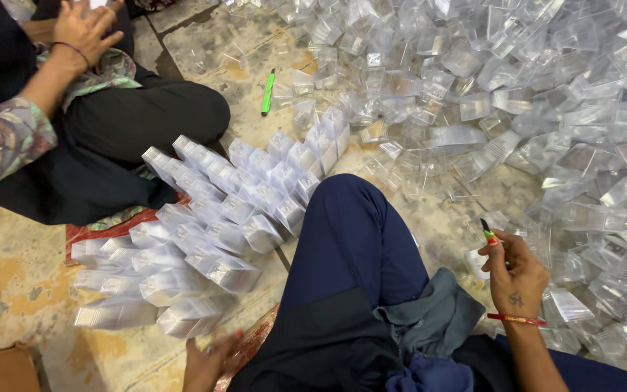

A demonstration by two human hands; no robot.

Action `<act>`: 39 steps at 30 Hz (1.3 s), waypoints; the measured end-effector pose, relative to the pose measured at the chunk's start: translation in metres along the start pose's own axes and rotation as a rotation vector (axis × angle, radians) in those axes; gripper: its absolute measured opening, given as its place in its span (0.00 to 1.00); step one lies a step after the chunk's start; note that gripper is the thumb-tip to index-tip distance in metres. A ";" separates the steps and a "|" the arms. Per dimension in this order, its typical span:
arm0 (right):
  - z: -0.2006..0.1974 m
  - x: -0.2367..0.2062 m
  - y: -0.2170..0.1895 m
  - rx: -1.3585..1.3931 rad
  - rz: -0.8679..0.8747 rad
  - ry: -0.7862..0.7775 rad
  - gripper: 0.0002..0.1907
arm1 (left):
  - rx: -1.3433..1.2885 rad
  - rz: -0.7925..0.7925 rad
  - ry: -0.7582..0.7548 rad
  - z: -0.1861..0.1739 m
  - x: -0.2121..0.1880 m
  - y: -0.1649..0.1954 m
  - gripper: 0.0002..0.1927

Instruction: The person sits on a floor covered with scattered clear plastic cups and gathers them one at a time, nesting each cup into a stack held in the other hand. The person occasionally reaches across the floor to pick up loose cups and continues building the stack.

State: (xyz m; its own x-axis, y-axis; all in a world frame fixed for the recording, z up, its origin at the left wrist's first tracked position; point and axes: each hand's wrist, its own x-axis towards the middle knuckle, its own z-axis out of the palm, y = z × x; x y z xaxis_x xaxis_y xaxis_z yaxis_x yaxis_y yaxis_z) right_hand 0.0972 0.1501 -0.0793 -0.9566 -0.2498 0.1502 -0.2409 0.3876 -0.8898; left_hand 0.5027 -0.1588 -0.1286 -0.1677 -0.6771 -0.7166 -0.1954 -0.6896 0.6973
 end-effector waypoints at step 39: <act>-0.010 -0.003 -0.028 -0.126 0.049 0.065 0.12 | 1.346 1.202 -0.076 0.302 -0.025 0.162 0.33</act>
State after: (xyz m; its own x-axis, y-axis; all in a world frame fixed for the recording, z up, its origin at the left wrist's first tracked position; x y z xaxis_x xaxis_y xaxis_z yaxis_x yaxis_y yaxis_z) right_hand 0.1052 0.1488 -0.0508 -0.9753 -0.1716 0.1392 -0.2086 0.5072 -0.8362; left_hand 0.1836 -0.1761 -0.0025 -0.8250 -0.5580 0.0897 -0.5070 0.8009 0.3187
